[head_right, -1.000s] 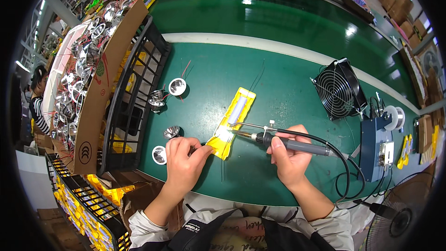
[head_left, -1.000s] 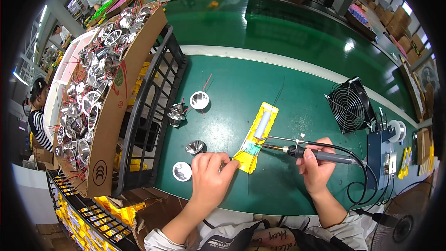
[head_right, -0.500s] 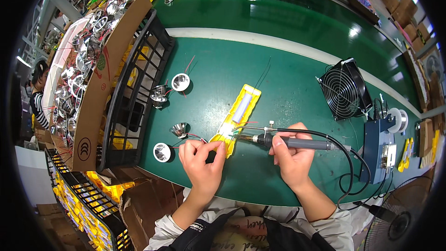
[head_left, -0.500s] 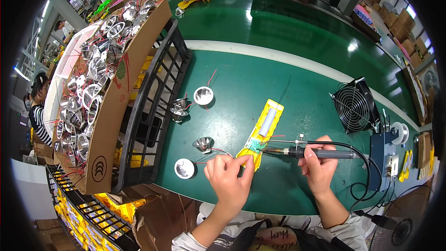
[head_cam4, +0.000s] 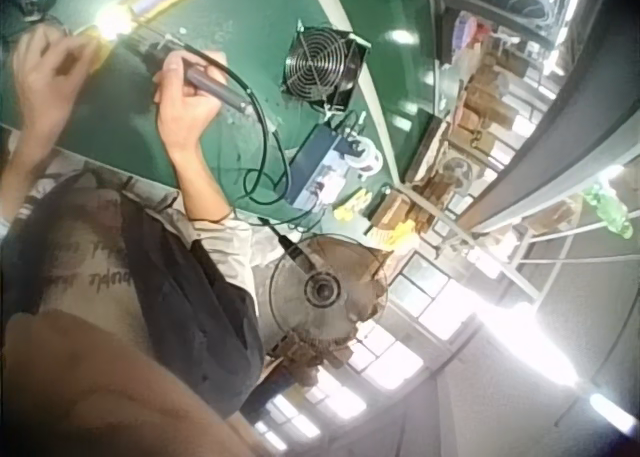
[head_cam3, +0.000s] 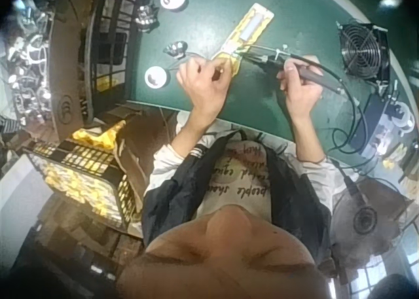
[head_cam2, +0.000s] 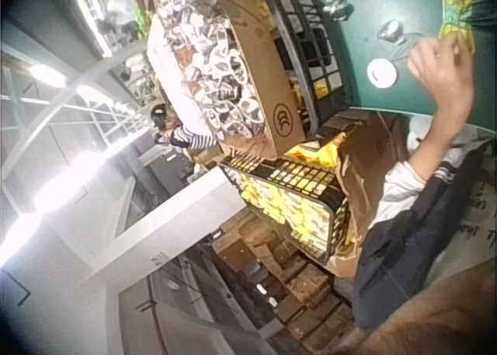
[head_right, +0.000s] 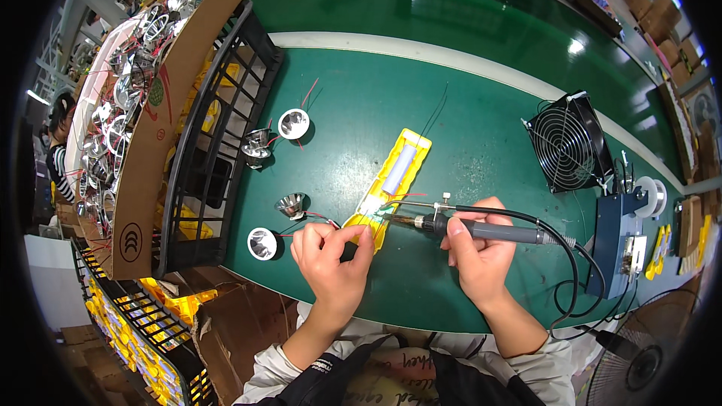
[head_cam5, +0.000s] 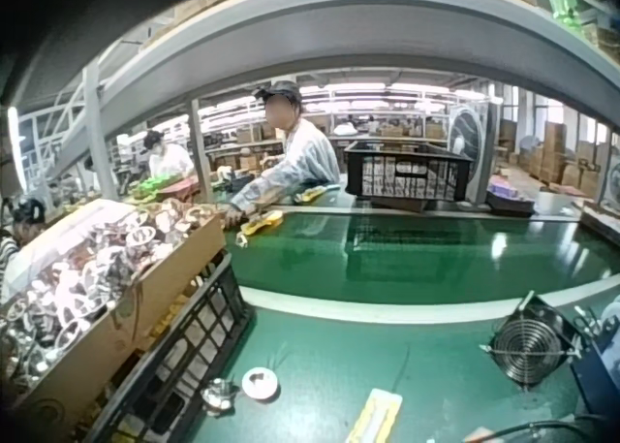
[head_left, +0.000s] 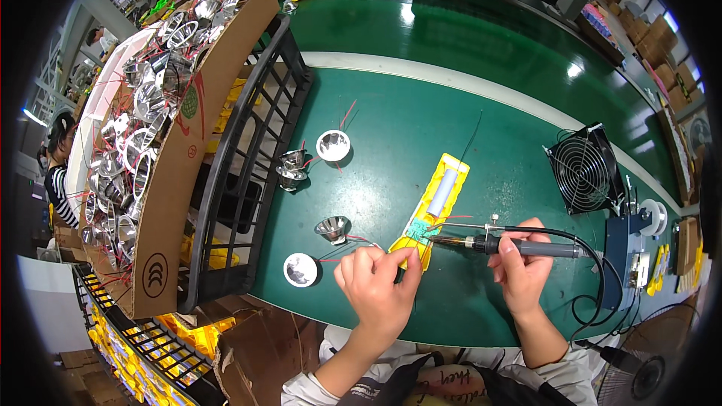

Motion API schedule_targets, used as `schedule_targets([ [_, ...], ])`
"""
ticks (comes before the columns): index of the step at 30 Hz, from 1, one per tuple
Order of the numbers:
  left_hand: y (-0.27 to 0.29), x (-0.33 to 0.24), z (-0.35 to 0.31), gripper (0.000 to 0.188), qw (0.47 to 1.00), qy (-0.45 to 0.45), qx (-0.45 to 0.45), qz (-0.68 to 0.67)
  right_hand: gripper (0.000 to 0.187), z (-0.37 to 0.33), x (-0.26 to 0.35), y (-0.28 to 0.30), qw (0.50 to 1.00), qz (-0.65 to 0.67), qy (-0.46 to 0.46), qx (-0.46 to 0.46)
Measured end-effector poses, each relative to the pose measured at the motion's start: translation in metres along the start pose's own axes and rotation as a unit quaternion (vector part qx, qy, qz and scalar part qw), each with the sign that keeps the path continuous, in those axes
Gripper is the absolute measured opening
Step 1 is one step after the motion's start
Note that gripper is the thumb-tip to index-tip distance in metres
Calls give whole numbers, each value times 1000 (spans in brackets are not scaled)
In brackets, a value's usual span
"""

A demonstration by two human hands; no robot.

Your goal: The person solders wires onto flashlight assemblies using a soldering iron, places the completed units onto a conveyor belt, and retrieves additional flashlight parts from a crate.

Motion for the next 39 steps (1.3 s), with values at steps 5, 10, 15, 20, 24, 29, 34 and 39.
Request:
schedule_targets([
  [5, -2, 0, 0, 16, 1000, -1, 13, -8, 12, 0, 1, 1, 1000, -2, 6, -2],
  [10, -2, 0, 0, 16, 1000, -2, 5, -4, 11, 0, 0, 0, 1000, -13, 1, 0],
  [15, -1, 0, -1, 15, 1000, -3, 4, -4, 11, -1, 1, 0, 1000, -18, 8, -2],
  [20, -2, -1, -1, 15, 1000, -5, 5, -9, 11, -1, 1, -1, 1000, -20, 12, 0],
  [24, -1, 0, -1, 15, 1000, -5, -1, 1, 11, -1, 3, 0, 999, -27, 17, -1],
  [29, -3, 0, -1, 15, 1000, -6, 5, -7, 10, -2, 3, 0, 999, -34, 18, -1],
  [34, -1, -1, -1, 15, 1000, -8, -2, 0, 11, -2, 4, 0, 999, -37, 23, -1],
  [39, -2, -1, -2, 16, 1000, -10, -2, -2, 12, -4, 9, 3, 999, -37, 31, -6],
])
Point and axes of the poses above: each hand's wrist, its own z-axis towards the middle knuckle, its own y-axis out of the back of the hand, x = y × z, the point moved 9 cm from there along z, towards the middle knuckle, and after that the axes turned 8 degrees about -y, right-handed, at the moved point
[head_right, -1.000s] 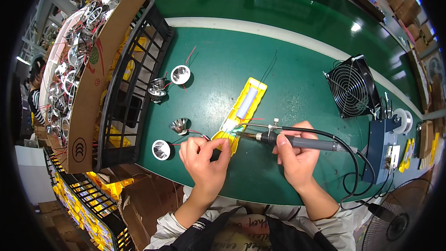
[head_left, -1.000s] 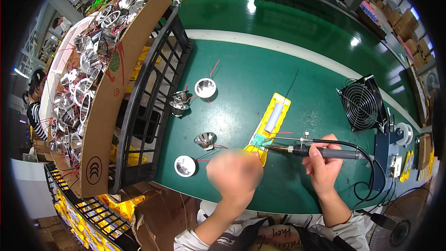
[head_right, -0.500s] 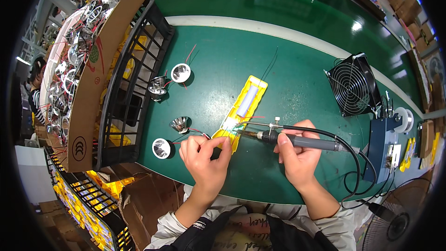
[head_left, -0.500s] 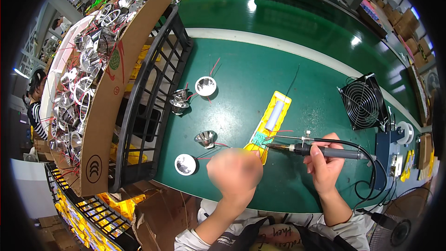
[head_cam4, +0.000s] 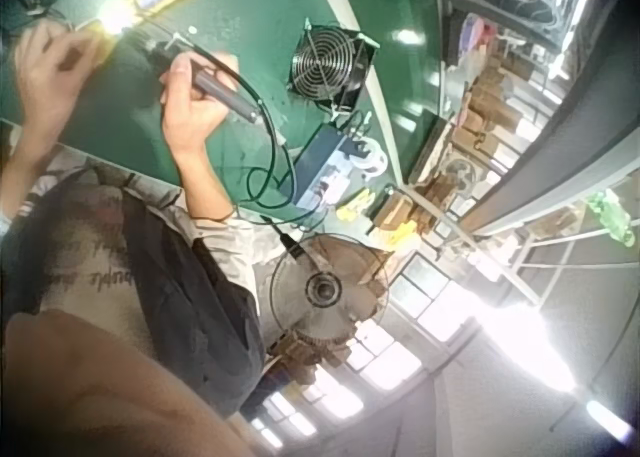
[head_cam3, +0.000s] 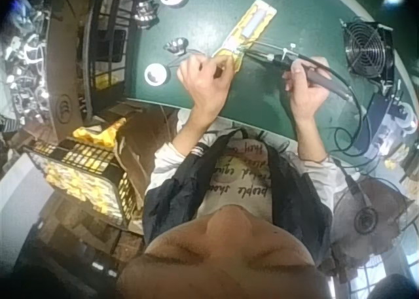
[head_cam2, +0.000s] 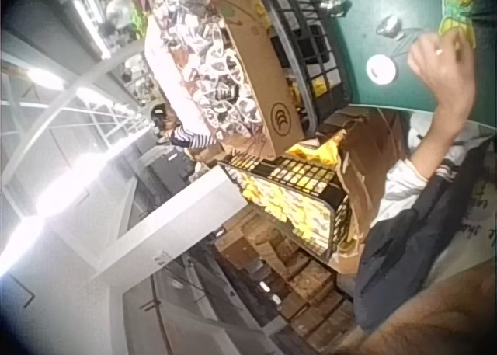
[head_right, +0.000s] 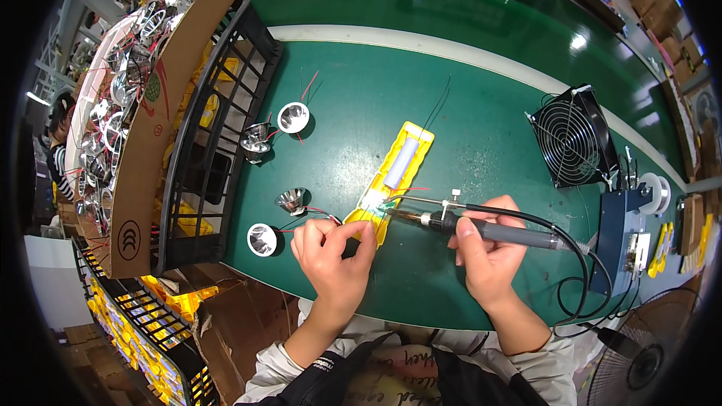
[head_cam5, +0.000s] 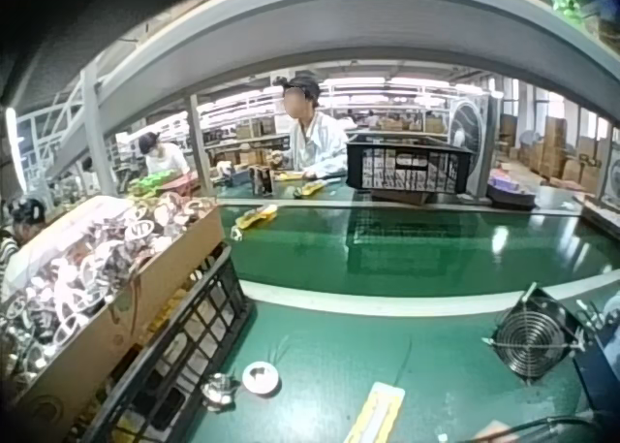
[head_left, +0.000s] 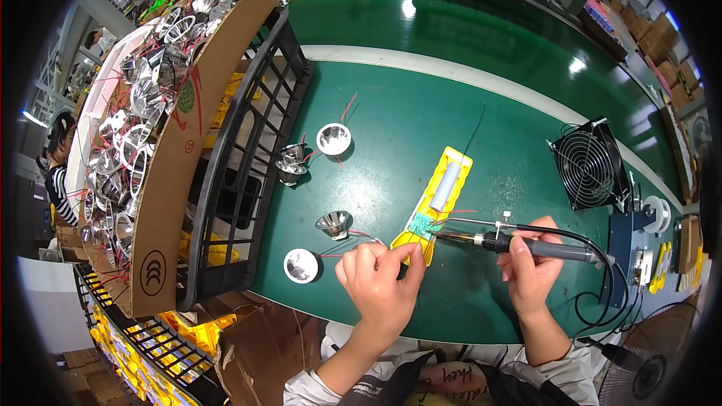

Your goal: The person solders wires onto flashlight assemblies using a soldering iron, places the completed units onto a conveyor belt, and retrieves additional flashlight parts from a crate.

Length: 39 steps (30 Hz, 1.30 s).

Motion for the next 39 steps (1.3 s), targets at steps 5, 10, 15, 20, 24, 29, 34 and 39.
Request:
schedule_targets([
  [5, -3, 0, -1, 15, 1000, -10, 3, -3, 13, 2, 4, 9, 998, 65, 13, -21],
  [10, -4, -4, 0, 15, 1000, -14, -3, -22, 14, 1, 3, 8, 997, 78, 2, 4],
  [15, -2, -5, -3, 13, 1000, -8, -9, -24, 14, 0, 6, 10, 996, 85, 8, -7],
  [20, 1, -6, -3, 13, 999, -3, -2, -42, 13, -2, 11, 13, 996, 84, 19, 1],
  [24, 13, -16, 7, 25, 994, -19, 75, -79, 14, -1, 23, 37, 997, 35, 58, -35],
  [29, 9, -33, 32, 44, 973, -121, 194, 29, 15, 7, 26, 90, 995, -2, 62, -75],
  [34, -36, -41, 52, 40, 936, -135, 324, 9, 17, 1, 19, 137, 990, 47, 69, -110],
  [39, -88, -36, 116, 36, 947, -142, 288, 18, 16, -10, 23, 172, 981, 21, 86, -171],
])
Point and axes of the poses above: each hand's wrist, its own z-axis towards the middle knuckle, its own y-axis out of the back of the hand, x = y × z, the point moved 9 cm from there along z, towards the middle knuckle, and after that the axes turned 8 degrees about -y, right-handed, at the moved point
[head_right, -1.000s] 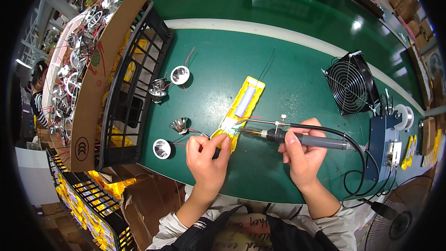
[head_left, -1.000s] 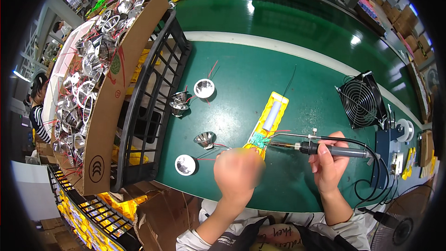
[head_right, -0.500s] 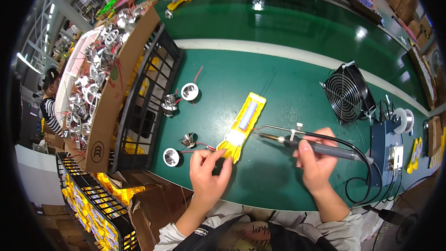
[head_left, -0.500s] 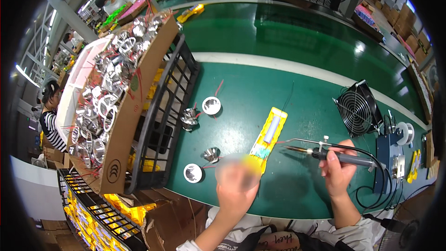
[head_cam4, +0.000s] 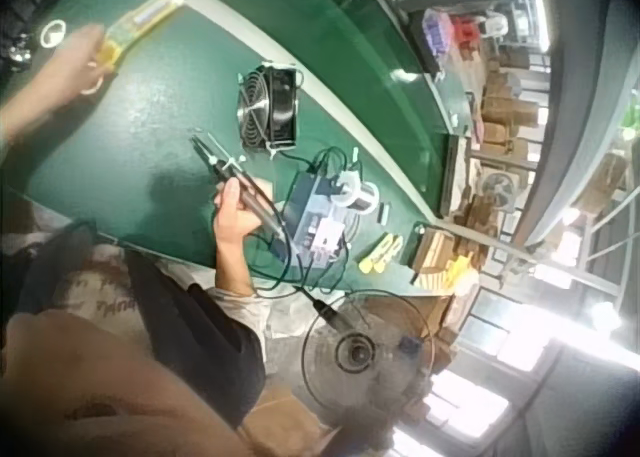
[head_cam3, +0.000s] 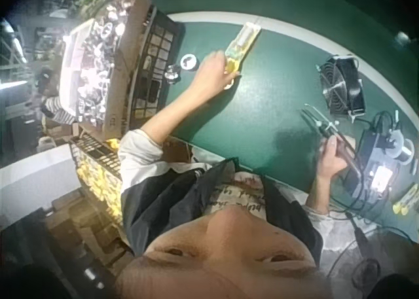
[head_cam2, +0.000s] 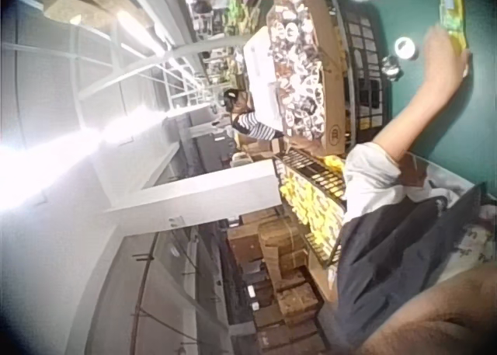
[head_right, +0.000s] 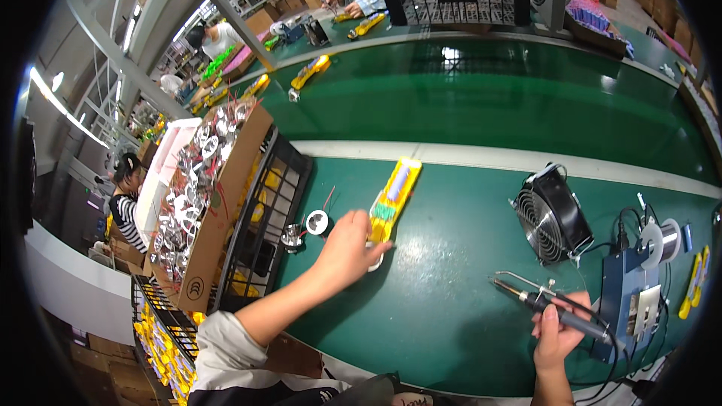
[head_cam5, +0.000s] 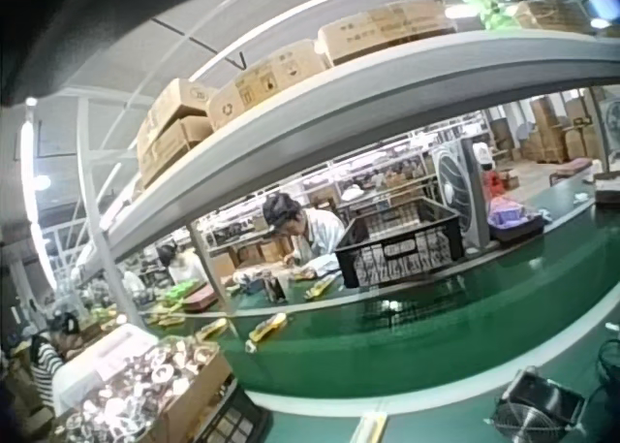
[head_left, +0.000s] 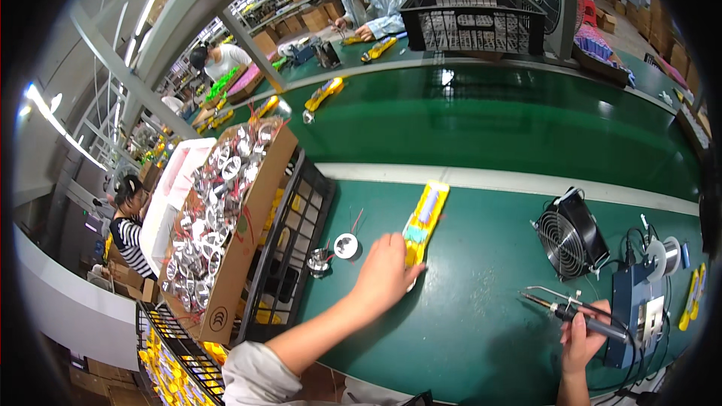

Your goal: The person solders wires onto flashlight assemblies using a soldering iron, places the completed units onto a conveyor belt, and retrieves additional flashlight parts from a crate.

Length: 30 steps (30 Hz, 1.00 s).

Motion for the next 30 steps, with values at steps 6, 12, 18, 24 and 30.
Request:
schedule_targets([
  [6, -13, 61, 134, 34, 992, 33, -113, 36, 13, 7, -6, 12, 999, -7, -33, -29],
  [12, -18, 120, 225, 36, 975, 155, -155, 33, 10, 16, 0, 13, 997, -49, -57, -34],
  [18, -5, 162, 260, 40, 962, 163, -215, -44, 10, 24, 6, 8, 995, -61, -57, -48],
  [24, 39, 204, 244, 36, 941, 150, -218, -210, 9, 17, 1, 7, 995, -55, -68, -38],
  [30, 23, 174, 197, 45, 982, 122, -56, -134, 15, 11, -23, -5, 994, 31, -109, -8],
])
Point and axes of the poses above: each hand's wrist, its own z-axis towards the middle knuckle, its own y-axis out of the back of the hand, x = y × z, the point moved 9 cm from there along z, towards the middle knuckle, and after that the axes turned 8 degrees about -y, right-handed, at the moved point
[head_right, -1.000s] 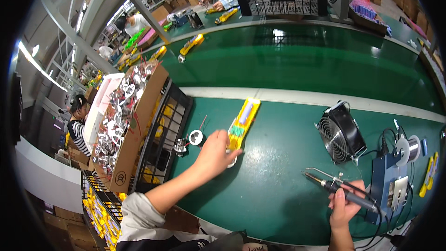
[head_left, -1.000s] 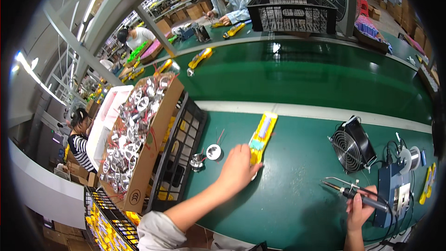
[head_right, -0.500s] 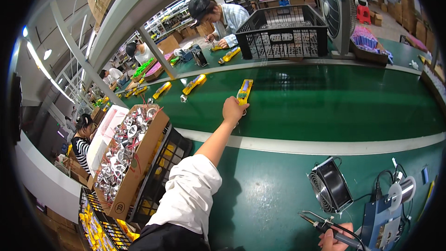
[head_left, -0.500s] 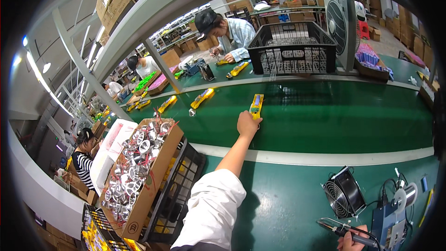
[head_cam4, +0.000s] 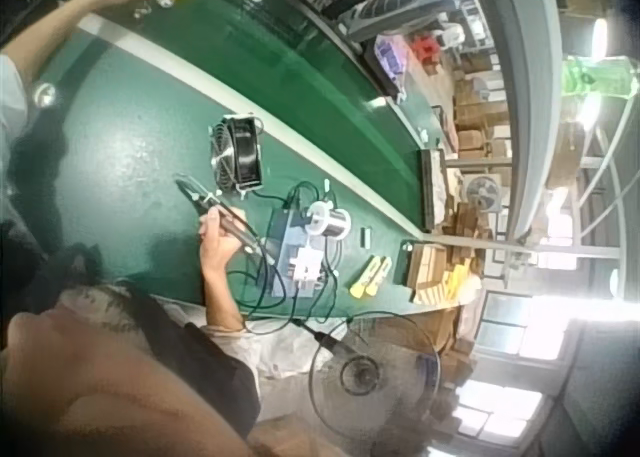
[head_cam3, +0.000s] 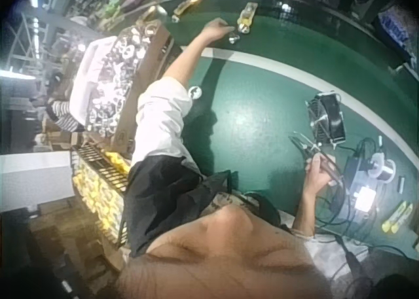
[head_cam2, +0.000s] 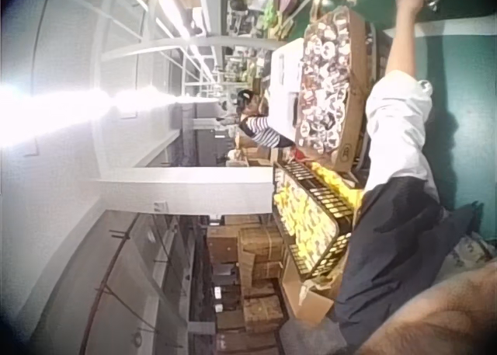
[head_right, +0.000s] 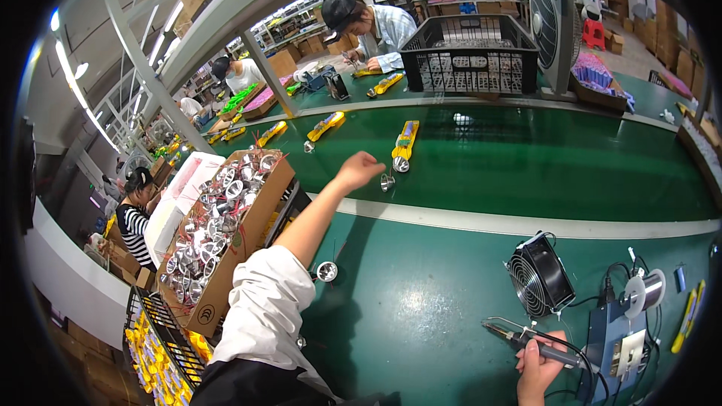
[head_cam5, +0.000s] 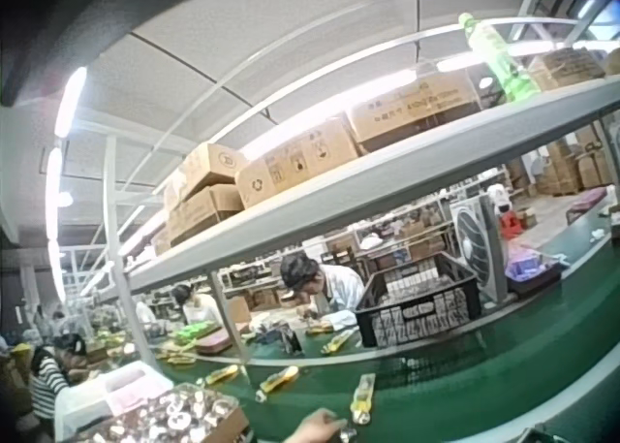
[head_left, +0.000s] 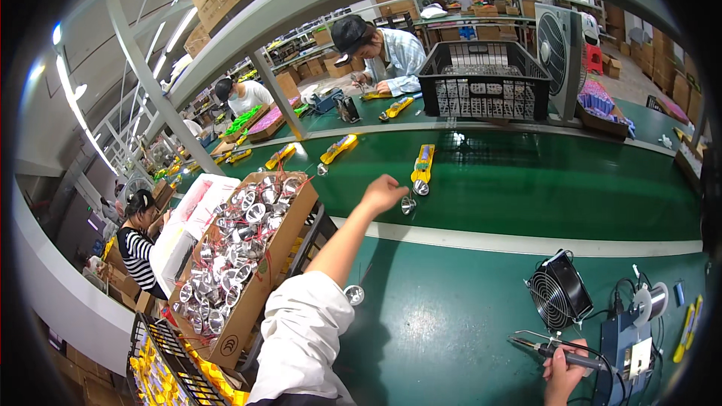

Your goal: The person solders wires onto flashlight assemblies using a soldering iron, places the completed units onto a conveyor belt, and retrieves additional flashlight parts from a crate.

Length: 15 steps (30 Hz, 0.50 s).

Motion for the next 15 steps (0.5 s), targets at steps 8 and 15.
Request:
schedule_targets([
  [8, -40, -42, 4, 41, 959, -78, -45, 269, 13, 6, 1, 4, 999, -9, 41, -16],
  [15, -41, -7, 18, 25, 997, -53, -17, 57, 15, 10, -7, 18, 999, 20, 3, -35],
])
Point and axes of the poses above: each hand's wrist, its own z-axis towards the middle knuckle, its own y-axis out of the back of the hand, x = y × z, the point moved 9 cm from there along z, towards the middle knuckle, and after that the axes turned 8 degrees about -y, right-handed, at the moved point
